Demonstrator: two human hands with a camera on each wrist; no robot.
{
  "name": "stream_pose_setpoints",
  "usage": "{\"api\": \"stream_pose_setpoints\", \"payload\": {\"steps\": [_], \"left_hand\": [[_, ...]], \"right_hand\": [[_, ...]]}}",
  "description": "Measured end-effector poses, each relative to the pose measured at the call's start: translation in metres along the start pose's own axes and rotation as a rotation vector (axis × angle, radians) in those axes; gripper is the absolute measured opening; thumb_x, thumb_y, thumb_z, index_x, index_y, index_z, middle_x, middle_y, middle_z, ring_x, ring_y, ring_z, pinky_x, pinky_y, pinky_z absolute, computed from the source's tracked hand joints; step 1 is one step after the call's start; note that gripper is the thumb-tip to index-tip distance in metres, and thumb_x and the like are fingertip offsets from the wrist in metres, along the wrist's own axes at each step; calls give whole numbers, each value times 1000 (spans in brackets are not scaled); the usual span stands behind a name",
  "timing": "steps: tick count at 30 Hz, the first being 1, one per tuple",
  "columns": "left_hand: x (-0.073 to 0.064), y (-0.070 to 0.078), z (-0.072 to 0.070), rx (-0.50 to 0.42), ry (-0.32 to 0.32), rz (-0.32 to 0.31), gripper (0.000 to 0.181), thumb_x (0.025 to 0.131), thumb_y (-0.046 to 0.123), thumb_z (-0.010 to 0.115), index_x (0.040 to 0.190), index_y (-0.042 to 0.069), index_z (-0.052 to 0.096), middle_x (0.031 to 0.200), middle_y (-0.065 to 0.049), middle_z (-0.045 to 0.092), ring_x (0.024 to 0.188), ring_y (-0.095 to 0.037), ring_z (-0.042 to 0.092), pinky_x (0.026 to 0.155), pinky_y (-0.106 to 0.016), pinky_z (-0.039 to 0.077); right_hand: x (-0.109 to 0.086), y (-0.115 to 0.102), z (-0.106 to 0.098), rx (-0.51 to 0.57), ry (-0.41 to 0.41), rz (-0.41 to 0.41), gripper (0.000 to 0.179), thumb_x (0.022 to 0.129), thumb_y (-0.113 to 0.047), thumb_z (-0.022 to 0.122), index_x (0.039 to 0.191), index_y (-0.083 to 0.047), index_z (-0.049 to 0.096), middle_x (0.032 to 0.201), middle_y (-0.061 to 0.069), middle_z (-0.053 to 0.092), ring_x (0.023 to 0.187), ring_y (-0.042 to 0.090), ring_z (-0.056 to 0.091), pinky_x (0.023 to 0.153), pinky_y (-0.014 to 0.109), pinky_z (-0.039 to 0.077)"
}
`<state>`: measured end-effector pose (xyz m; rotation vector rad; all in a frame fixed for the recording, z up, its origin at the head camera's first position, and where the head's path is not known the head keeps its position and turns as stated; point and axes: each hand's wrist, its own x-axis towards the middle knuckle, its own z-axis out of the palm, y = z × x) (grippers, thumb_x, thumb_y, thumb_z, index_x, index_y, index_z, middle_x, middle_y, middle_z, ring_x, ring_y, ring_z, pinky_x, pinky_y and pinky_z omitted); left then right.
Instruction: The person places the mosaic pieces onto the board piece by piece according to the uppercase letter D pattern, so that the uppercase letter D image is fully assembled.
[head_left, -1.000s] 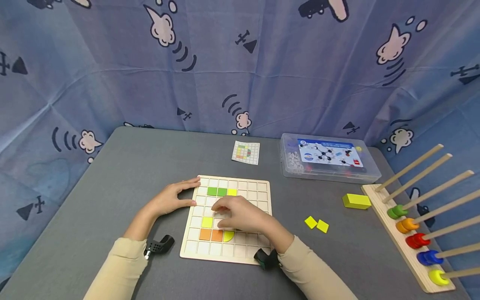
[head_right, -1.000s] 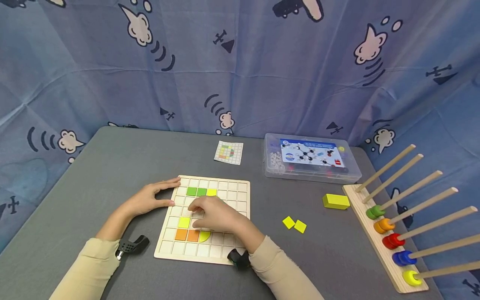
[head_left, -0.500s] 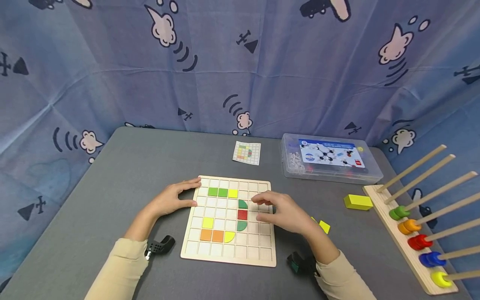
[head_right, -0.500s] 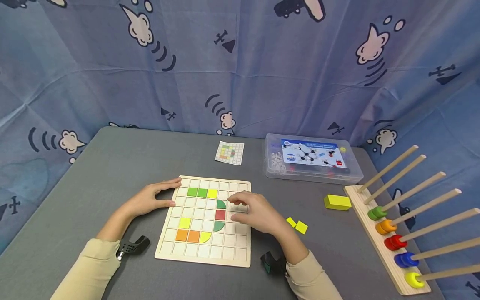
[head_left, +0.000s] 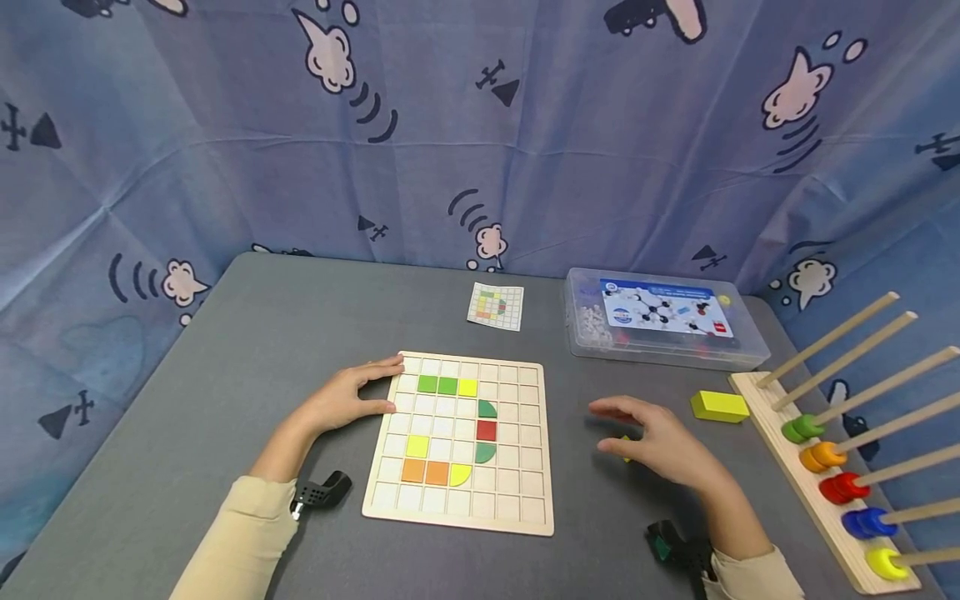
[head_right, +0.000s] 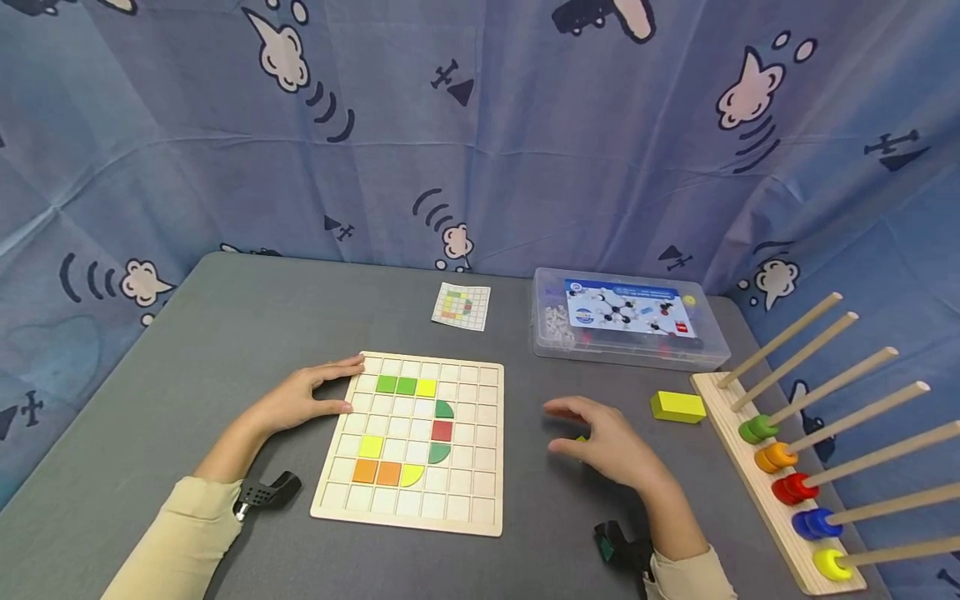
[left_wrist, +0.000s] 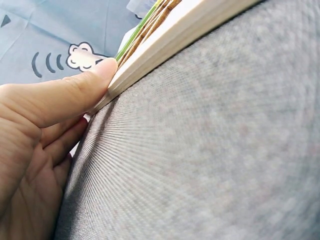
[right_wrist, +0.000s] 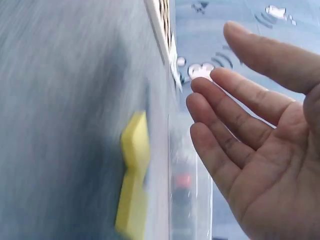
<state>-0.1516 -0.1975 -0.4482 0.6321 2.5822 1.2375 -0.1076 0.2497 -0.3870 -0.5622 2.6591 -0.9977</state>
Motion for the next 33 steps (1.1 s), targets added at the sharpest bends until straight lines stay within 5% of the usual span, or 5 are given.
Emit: {"api": "stream_pose_setpoints", "payload": {"steps": [11, 25, 33], "left_hand": [[-1, -1, 2, -1, 9, -6, 64, 81, 31, 74, 138, 10, 51, 151, -3, 38, 142, -32, 27, 111, -55, 26], [-1, 2, 1, -14, 7, -29, 65, 81, 30, 75, 138, 11, 51, 151, 0, 37, 143, -30, 26, 112, -53, 25], [-1, 3, 1, -32, 0, -25, 64, 81, 28, 75, 138, 9, 51, 151, -3, 37, 143, -32, 25, 112, -54, 24]], "right_hand": [[-14, 39, -12, 31, -20, 5, 47, 86, -23, 71, 126, -3, 59, 125, 12, 62, 111, 4, 55, 91, 20, 46], [-18, 57, -11, 39, -82, -54, 42, 85, -24, 72, 125, -14, 61, 122, 6, 56, 106, 5, 49, 87, 21, 43], [-17, 62, -5, 53, -41, -106, 29, 84, -16, 72, 112, -15, 66, 112, 2, 58, 98, 5, 50, 81, 20, 44]]}}
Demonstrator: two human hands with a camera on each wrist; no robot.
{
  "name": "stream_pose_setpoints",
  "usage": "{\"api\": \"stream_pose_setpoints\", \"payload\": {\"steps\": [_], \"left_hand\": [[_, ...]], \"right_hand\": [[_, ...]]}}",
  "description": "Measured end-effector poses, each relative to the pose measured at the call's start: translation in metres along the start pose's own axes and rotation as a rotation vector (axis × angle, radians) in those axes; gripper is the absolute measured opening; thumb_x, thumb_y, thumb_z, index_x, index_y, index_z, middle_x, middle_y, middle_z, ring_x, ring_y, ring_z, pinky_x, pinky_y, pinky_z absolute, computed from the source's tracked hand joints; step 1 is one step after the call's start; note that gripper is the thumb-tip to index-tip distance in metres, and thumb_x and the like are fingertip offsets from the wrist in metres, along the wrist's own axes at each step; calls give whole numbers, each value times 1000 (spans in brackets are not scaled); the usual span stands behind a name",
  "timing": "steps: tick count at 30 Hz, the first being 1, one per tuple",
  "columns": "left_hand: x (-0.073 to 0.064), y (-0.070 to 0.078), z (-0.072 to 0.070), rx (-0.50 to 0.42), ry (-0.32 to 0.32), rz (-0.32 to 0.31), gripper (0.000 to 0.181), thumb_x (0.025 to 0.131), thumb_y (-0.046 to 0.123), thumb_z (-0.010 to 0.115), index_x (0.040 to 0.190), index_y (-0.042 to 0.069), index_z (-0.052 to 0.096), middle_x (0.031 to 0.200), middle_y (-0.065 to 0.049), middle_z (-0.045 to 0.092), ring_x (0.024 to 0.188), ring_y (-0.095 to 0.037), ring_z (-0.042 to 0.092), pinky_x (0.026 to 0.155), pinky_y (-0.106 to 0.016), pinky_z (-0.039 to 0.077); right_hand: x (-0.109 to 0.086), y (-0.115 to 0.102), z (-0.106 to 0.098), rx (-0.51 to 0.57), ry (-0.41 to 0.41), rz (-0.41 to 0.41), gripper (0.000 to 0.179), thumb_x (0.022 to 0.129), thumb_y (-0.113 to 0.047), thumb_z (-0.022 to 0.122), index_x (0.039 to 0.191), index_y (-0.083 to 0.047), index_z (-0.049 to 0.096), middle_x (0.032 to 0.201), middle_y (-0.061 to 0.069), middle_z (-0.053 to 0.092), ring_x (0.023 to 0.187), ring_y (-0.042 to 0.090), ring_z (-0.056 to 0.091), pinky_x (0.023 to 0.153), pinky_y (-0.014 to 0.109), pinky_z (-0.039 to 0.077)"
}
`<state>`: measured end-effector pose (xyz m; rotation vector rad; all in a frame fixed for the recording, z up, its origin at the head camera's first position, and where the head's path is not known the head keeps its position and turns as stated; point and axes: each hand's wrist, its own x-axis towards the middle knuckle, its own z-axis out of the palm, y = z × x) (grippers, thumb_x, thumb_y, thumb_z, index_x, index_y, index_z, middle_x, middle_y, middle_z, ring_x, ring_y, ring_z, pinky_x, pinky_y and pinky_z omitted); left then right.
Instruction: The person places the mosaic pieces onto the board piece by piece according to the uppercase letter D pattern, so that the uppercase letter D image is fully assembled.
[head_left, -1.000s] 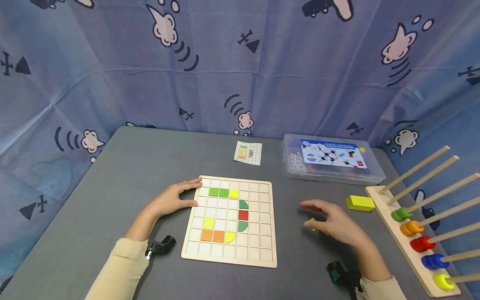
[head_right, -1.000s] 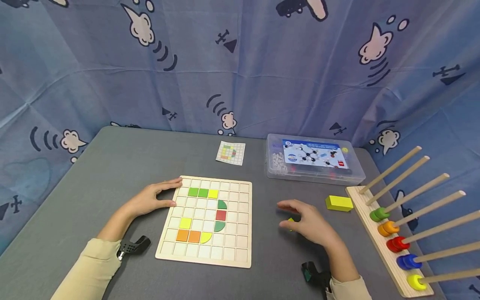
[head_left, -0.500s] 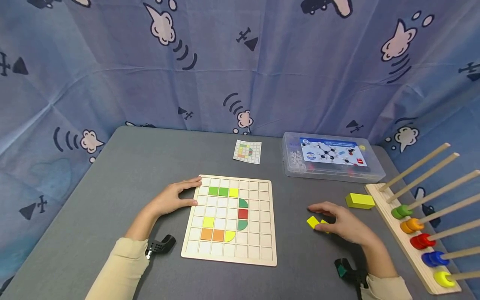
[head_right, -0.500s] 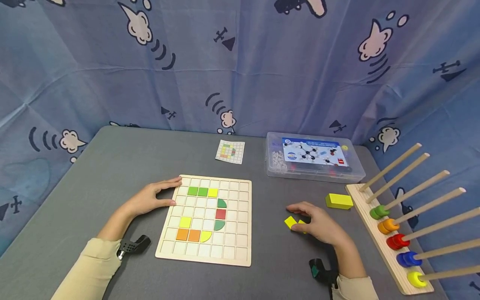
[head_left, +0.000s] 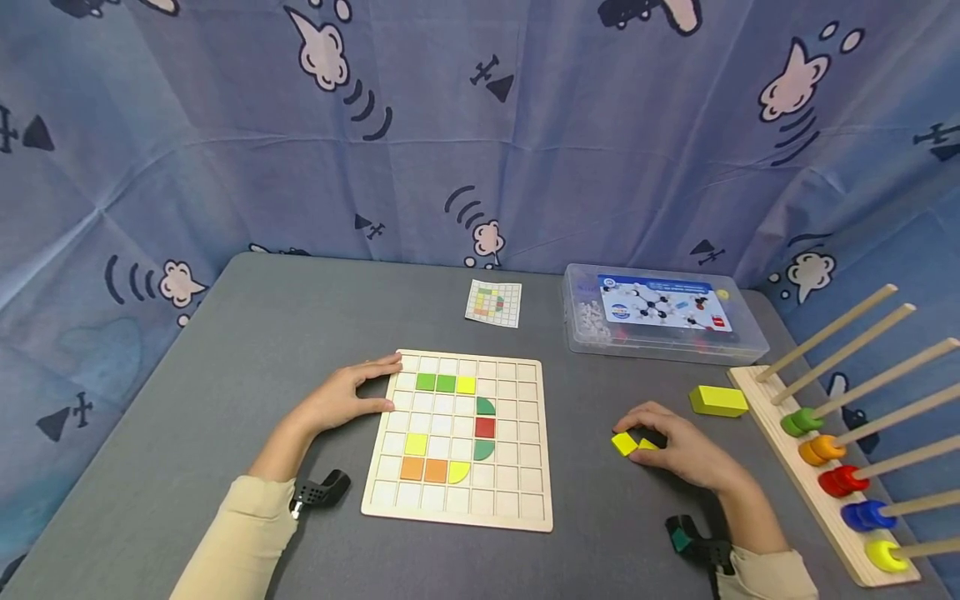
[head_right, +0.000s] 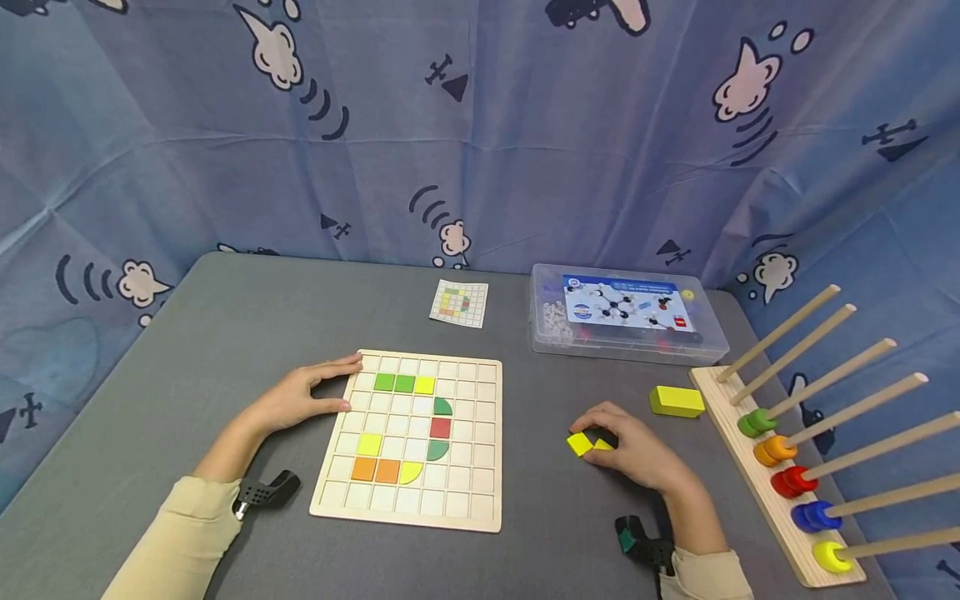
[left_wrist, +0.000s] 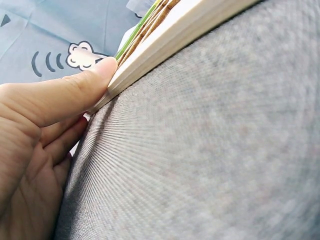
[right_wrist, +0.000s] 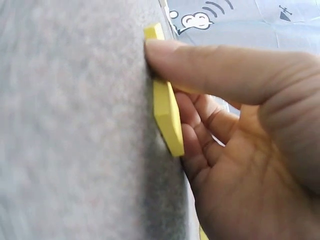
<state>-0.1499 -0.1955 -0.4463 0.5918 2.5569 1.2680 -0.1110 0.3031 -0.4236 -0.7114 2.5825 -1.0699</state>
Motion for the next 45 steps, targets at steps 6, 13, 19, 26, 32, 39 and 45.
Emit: {"api": "stream_pose_setpoints", "payload": {"steps": [6, 13, 19, 26, 32, 39, 45], "left_hand": [[1, -1, 0, 11, -1, 4, 64, 82, 30, 74, 138, 9, 51, 151, -3, 37, 143, -32, 26, 112, -54, 25], [0, -1, -1, 26, -1, 10, 64, 83, 30, 73, 138, 9, 51, 151, -4, 37, 142, -33, 26, 112, -54, 25], [0, 1, -2, 33, -3, 24, 63, 83, 31, 73, 137, 8, 52, 151, -4, 37, 142, -35, 26, 111, -56, 24], [0, 1, -2, 39, -4, 22, 63, 82, 31, 73, 138, 8, 51, 151, -4, 37, 142, -33, 27, 111, -55, 26], [0, 1, -2, 30, -6, 15, 64, 82, 30, 73, 138, 8, 51, 151, -4, 37, 142, -33, 27, 112, -55, 25], [0, 0, -1, 30, 2, 17, 63, 82, 30, 74, 138, 8, 51, 151, -4, 38, 142, -33, 27, 112, -54, 25], [0, -1, -1, 44, 3, 17, 64, 82, 31, 74, 137, 9, 52, 151, -3, 38, 142, -33, 27, 112, -55, 25]], "right_hand": [[3, 1, 3, -6, 32, 50, 22, 83, -19, 73, 104, -17, 67, 106, 1, 58, 91, 6, 49, 77, 20, 43], [6, -2, 5, -65, 79, 163, 22, 85, -22, 71, 105, -13, 65, 103, 0, 59, 91, 6, 51, 79, 21, 45], [7, -6, 5, -66, 125, 163, 23, 87, -20, 70, 107, -10, 65, 103, 2, 61, 90, 9, 53, 77, 22, 47], [8, -11, 6, -91, 188, 151, 24, 86, -19, 71, 107, -9, 66, 101, 3, 64, 88, 7, 55, 76, 23, 48], [12, -23, 11, -138, 227, 171, 27, 85, -23, 72, 108, -10, 67, 102, 2, 64, 94, 15, 58, 82, 31, 50], [21, -43, 24, -167, 283, 73, 27, 82, -19, 75, 106, -11, 68, 100, 0, 65, 93, 21, 63, 84, 46, 51], [29, -61, 36, -158, 281, 27, 28, 80, -15, 76, 106, -12, 68, 101, -1, 65, 93, 21, 64, 82, 47, 52]]}}
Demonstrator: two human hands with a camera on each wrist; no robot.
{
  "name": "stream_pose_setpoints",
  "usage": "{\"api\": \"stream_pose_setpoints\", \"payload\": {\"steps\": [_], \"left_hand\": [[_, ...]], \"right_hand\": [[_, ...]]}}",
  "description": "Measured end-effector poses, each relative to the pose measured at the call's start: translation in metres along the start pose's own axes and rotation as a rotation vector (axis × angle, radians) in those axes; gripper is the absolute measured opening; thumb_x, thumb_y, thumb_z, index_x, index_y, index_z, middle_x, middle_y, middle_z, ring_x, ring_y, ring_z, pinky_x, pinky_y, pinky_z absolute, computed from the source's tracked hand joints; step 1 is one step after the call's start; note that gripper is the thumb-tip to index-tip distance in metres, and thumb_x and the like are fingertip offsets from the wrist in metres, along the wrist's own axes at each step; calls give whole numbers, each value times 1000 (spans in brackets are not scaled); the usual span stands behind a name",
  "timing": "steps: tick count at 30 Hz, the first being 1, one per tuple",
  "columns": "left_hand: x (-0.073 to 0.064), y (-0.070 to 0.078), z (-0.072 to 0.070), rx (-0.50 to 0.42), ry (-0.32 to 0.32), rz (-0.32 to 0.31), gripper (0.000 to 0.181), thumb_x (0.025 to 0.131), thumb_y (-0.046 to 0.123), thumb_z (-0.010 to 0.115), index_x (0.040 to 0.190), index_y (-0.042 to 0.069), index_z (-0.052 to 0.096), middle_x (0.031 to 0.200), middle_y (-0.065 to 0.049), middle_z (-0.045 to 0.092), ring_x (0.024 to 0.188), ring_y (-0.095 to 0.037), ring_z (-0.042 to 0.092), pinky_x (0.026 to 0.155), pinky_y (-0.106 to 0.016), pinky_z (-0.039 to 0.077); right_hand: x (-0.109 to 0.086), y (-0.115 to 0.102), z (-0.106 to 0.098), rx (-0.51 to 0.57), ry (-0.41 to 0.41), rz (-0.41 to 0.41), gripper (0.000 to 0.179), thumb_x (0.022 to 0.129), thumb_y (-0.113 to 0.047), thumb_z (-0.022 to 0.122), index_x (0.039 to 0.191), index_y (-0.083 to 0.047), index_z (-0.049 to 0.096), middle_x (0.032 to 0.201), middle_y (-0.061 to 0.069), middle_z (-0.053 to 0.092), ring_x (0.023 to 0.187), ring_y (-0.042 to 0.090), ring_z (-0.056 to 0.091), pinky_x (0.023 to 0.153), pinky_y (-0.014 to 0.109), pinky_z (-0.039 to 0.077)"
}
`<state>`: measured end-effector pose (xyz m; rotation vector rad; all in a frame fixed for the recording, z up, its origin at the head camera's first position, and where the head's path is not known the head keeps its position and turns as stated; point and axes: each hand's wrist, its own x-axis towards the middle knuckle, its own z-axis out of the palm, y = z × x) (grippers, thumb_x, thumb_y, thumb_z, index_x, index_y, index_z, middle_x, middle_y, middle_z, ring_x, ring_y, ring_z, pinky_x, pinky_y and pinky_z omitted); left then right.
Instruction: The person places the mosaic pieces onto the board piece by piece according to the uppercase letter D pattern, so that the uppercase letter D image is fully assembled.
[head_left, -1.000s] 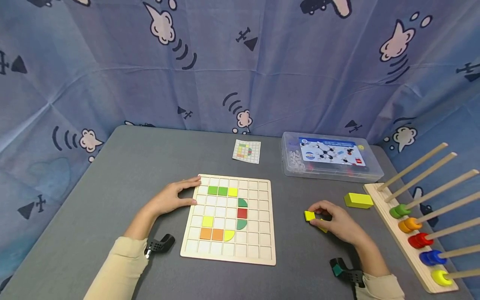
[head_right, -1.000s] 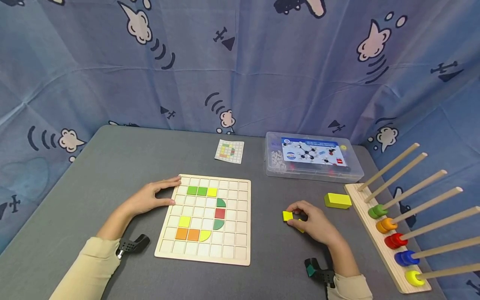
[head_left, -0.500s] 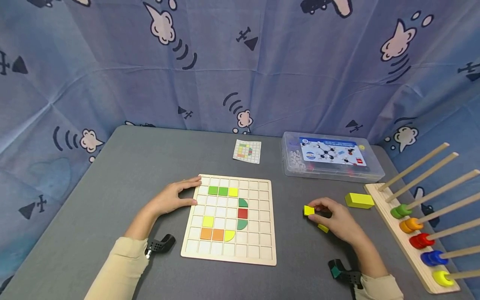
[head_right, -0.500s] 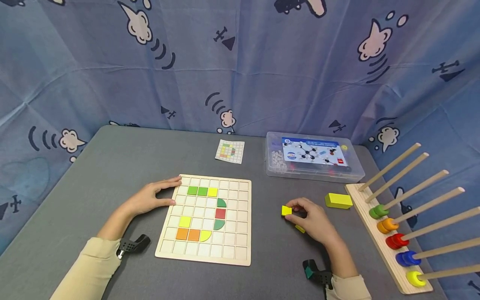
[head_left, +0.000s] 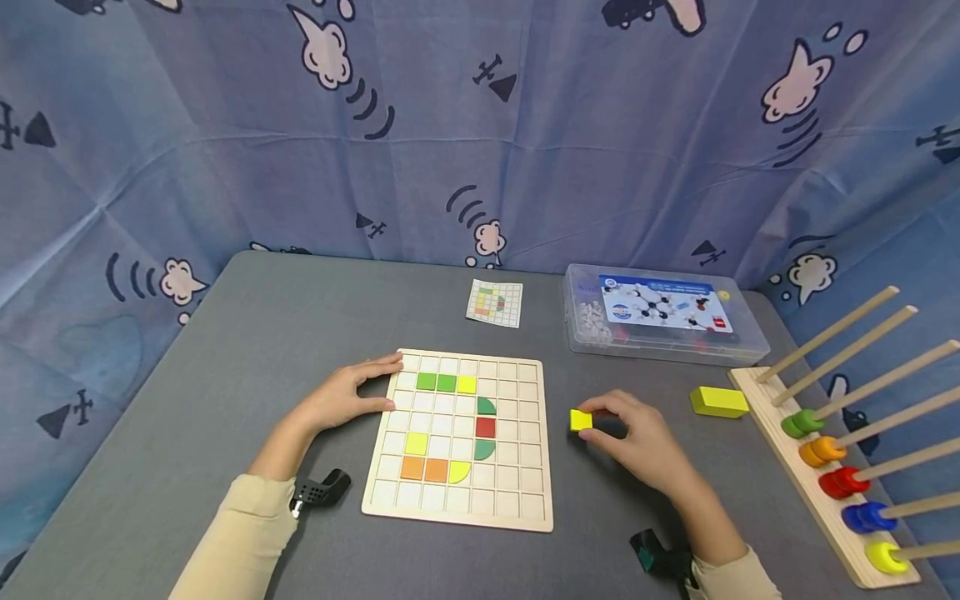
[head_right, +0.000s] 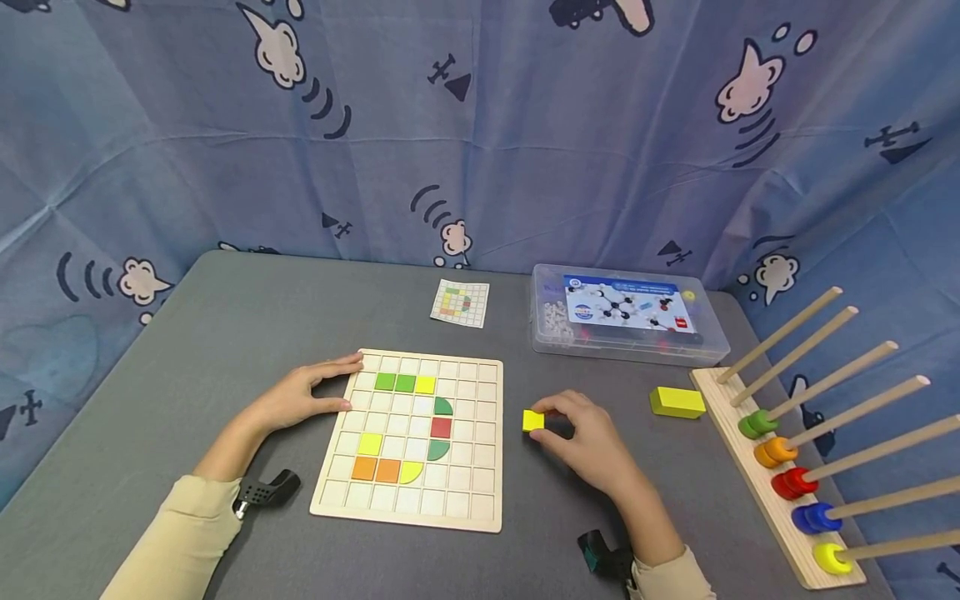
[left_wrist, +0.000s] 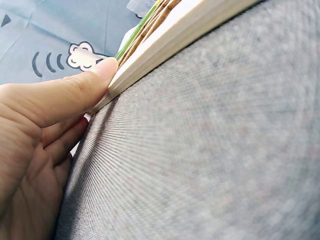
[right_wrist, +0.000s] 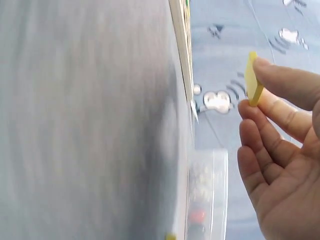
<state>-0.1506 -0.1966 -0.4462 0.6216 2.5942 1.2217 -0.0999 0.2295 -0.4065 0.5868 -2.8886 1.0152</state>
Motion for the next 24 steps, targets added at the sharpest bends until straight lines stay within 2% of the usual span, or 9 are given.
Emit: {"api": "stream_pose_setpoints", "payload": {"steps": [8, 17, 24], "left_hand": [[1, -1, -1, -15, -5, 9, 63, 83, 30, 73, 138, 9, 51, 151, -4, 37, 142, -37, 24, 112, -57, 23], [1, -2, 0, -11, -5, 11, 64, 83, 31, 73, 138, 9, 51, 151, -4, 37, 142, -35, 26, 111, -56, 24], [0, -2, 0, 1, -1, 6, 64, 83, 32, 73, 138, 9, 51, 151, -3, 37, 141, -37, 26, 111, -57, 24]], "right_hand": [[11, -33, 18, 12, -33, -68, 26, 80, -18, 76, 105, -15, 69, 101, -4, 64, 94, 21, 62, 80, 45, 51], [34, -74, 40, 28, -88, -114, 26, 79, -20, 78, 103, -16, 68, 98, -5, 64, 92, 17, 58, 78, 36, 50], [52, -97, 59, 46, -123, -148, 24, 79, -21, 77, 101, -14, 69, 99, -3, 64, 92, 18, 60, 82, 35, 49]]}}
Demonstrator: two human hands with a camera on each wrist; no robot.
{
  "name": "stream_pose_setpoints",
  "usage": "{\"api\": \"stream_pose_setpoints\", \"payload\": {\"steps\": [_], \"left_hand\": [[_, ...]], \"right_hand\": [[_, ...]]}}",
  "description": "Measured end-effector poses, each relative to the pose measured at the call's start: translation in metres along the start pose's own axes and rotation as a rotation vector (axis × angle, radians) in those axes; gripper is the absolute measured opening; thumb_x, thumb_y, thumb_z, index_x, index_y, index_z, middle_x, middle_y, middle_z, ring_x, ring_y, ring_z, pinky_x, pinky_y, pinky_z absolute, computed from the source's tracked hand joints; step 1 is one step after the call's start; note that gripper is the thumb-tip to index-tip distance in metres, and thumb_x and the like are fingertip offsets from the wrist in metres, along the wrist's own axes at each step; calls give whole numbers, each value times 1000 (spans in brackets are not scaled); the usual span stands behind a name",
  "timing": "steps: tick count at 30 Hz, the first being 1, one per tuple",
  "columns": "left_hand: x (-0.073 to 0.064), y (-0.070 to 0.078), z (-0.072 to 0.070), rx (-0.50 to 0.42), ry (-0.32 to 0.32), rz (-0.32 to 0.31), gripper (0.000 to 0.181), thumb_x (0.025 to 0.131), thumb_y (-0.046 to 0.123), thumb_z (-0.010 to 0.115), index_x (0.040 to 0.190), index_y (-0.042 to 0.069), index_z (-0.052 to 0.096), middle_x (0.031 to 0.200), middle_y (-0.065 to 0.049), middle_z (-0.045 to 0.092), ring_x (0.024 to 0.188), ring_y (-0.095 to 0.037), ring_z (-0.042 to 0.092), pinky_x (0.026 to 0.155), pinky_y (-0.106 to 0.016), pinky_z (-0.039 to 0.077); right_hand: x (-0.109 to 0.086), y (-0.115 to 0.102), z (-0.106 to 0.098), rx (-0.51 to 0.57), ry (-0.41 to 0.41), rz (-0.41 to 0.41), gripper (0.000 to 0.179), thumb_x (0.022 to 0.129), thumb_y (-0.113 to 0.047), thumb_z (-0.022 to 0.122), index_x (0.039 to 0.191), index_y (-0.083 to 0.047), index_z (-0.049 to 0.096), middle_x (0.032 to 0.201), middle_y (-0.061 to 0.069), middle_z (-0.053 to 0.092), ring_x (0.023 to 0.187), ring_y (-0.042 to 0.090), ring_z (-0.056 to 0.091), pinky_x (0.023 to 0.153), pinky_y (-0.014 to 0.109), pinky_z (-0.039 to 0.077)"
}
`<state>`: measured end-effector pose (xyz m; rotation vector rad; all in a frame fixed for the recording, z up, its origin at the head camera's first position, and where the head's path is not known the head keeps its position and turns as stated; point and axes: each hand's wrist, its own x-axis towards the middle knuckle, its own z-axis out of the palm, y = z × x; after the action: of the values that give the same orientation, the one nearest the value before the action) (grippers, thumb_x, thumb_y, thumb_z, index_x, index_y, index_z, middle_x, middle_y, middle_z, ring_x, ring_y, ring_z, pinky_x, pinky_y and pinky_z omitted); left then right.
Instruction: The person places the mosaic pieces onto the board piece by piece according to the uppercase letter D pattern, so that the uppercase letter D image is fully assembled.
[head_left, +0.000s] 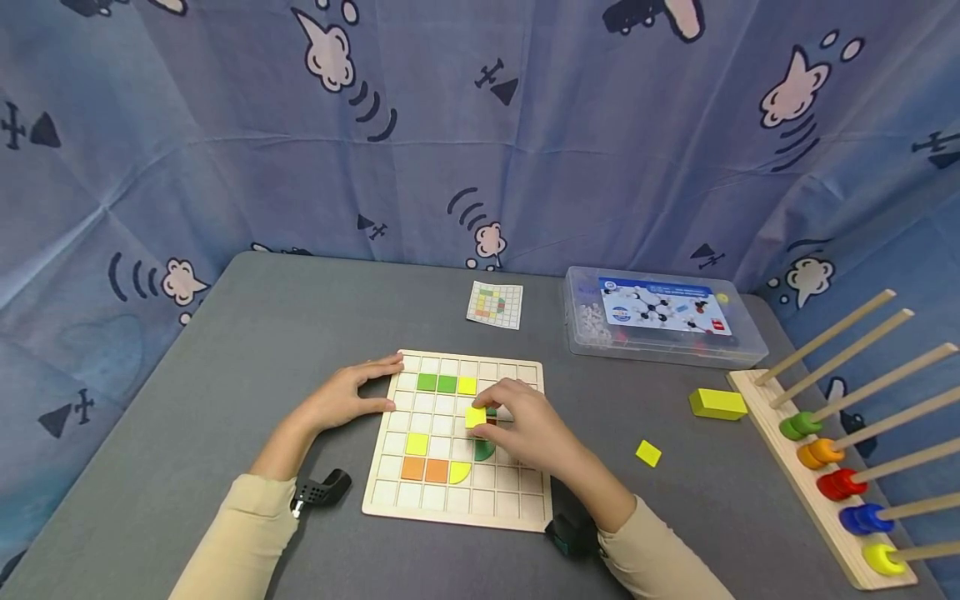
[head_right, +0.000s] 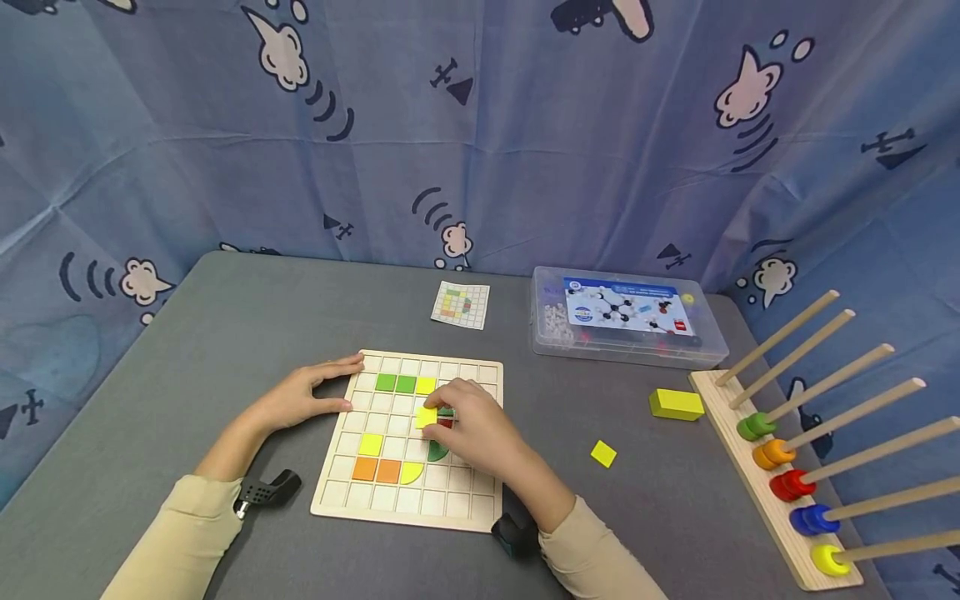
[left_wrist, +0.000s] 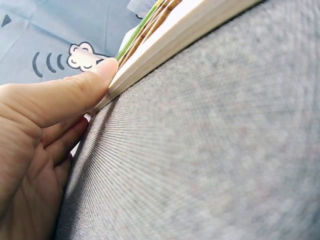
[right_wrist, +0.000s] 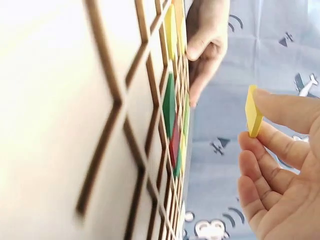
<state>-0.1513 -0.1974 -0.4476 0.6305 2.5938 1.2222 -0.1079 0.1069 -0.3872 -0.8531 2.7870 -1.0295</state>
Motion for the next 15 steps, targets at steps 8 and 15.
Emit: {"api": "stream_pose_setpoints", "payload": {"steps": [8, 15], "left_hand": [[0, 1, 0, -20, -9, -11, 63, 83, 32, 73, 138, 10, 51, 152, -3, 37, 142, -36, 26, 111, -58, 24], [0, 0, -1, -26, -11, -6, 62, 83, 31, 73, 138, 10, 51, 151, -3, 37, 142, -36, 26, 111, -58, 24]], "right_hand": [[20, -12, 20, 28, -47, 14, 24, 80, -23, 77, 100, -13, 69, 99, -2, 64, 93, 16, 59, 82, 34, 49], [36, -22, 33, 32, -112, 37, 24, 81, -23, 75, 101, -11, 69, 100, 0, 65, 92, 15, 58, 80, 31, 48]]}}
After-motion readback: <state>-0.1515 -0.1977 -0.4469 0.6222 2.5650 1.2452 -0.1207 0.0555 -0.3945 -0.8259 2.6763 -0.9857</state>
